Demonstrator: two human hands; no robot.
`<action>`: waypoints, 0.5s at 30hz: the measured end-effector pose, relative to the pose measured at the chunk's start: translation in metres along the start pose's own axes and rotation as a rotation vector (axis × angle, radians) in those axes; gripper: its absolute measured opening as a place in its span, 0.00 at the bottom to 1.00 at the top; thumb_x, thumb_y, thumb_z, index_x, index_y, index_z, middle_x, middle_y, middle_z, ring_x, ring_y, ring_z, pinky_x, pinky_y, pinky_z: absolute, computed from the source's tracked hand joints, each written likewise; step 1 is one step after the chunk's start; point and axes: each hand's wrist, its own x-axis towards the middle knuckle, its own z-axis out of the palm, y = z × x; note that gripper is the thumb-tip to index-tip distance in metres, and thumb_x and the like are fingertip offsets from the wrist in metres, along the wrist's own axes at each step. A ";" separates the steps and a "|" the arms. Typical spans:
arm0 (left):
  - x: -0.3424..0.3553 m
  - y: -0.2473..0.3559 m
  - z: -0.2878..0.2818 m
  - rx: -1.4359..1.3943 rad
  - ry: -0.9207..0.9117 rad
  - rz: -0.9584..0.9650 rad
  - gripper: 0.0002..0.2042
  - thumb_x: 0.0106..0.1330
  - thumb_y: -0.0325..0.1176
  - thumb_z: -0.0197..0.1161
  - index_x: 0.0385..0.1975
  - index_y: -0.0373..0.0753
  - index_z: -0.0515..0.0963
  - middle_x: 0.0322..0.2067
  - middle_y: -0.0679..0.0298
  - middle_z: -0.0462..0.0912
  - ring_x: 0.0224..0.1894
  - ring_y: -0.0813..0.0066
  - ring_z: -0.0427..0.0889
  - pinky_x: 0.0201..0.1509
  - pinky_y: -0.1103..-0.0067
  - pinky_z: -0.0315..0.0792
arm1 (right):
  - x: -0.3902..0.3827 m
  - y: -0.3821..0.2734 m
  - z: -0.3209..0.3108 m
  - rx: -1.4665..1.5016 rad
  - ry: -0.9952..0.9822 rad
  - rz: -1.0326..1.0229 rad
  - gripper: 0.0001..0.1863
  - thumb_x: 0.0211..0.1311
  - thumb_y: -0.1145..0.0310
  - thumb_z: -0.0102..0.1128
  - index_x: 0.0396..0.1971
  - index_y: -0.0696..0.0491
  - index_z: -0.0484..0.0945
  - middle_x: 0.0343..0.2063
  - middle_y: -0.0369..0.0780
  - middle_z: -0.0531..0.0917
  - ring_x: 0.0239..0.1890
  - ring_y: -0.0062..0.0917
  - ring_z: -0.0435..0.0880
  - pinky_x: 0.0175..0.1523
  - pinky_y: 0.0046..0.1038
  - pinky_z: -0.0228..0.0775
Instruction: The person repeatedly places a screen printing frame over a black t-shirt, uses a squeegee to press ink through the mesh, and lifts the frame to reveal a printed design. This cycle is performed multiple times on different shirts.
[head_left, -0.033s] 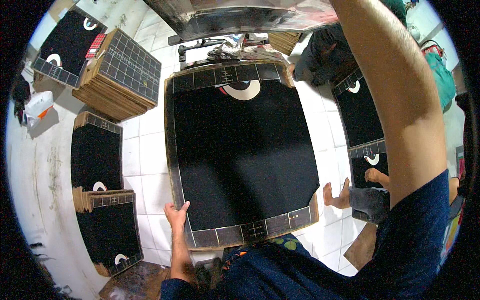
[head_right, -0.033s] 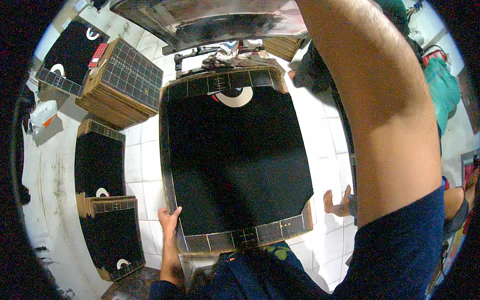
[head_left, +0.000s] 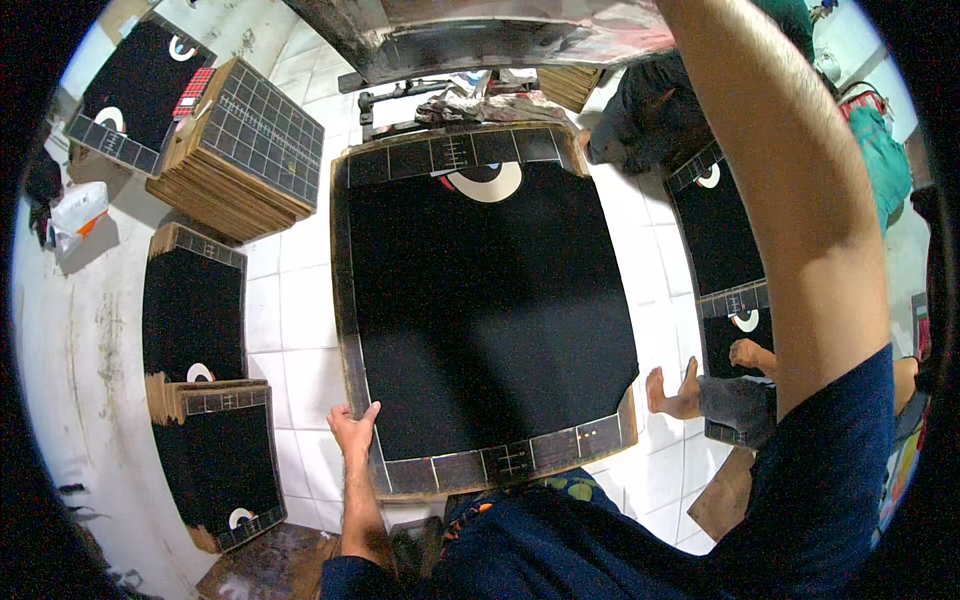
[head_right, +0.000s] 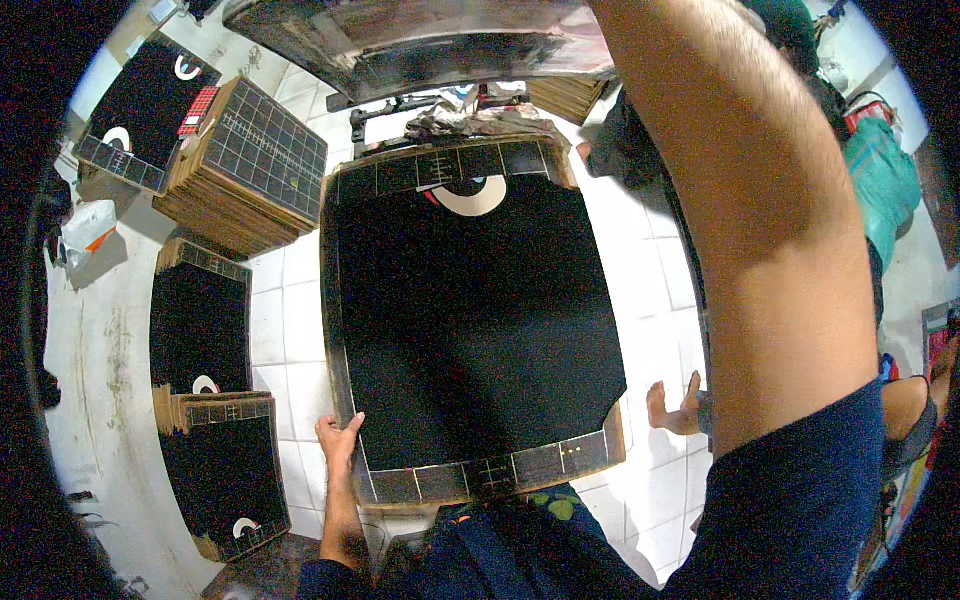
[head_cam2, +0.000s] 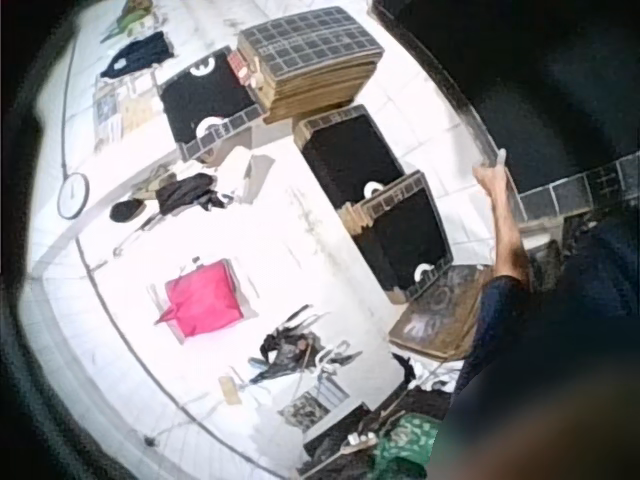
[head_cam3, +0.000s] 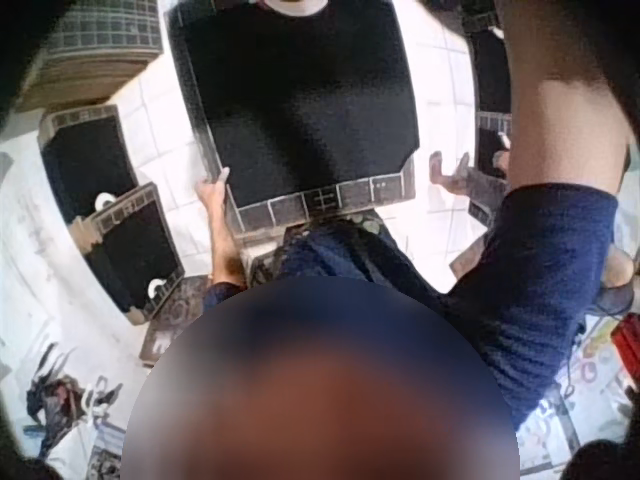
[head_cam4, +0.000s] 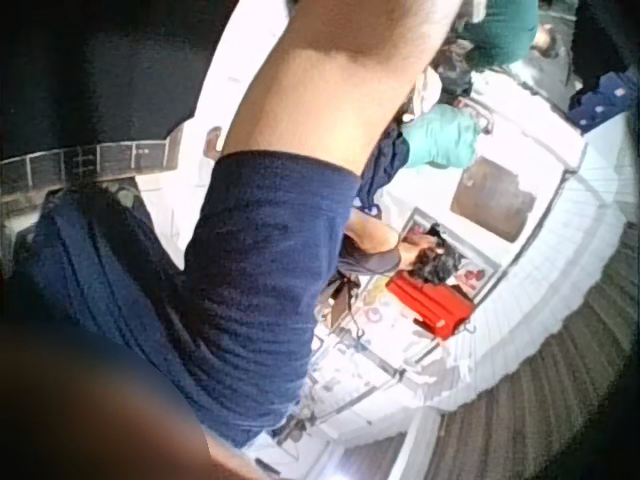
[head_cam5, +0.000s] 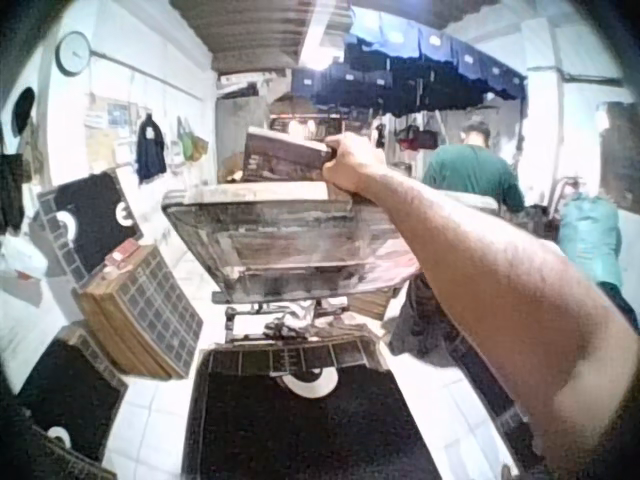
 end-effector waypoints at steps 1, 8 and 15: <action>0.001 0.004 0.000 0.069 0.013 0.035 0.40 0.51 0.53 0.84 0.53 0.30 0.73 0.57 0.40 0.76 0.58 0.45 0.77 0.62 0.61 0.72 | -0.007 -0.003 -0.004 -0.040 -0.007 0.006 0.17 0.54 0.63 0.64 0.45 0.45 0.88 0.46 0.47 0.89 0.52 0.44 0.87 0.56 0.43 0.79; -0.022 0.170 -0.029 -0.360 0.069 0.403 0.39 0.65 0.51 0.75 0.67 0.29 0.68 0.60 0.41 0.76 0.64 0.48 0.76 0.67 0.59 0.71 | -0.137 -0.005 -0.009 0.026 0.167 -0.130 0.24 0.56 0.60 0.71 0.55 0.46 0.83 0.49 0.48 0.87 0.56 0.44 0.84 0.62 0.47 0.72; -0.076 0.317 -0.057 -1.805 -0.564 -0.077 0.40 0.72 0.63 0.59 0.72 0.37 0.63 0.71 0.51 0.65 0.71 0.52 0.67 0.74 0.56 0.62 | -0.363 -0.017 0.025 0.165 0.101 -0.053 0.28 0.41 0.77 0.63 0.49 0.45 0.82 0.43 0.38 0.83 0.54 0.39 0.78 0.66 0.48 0.59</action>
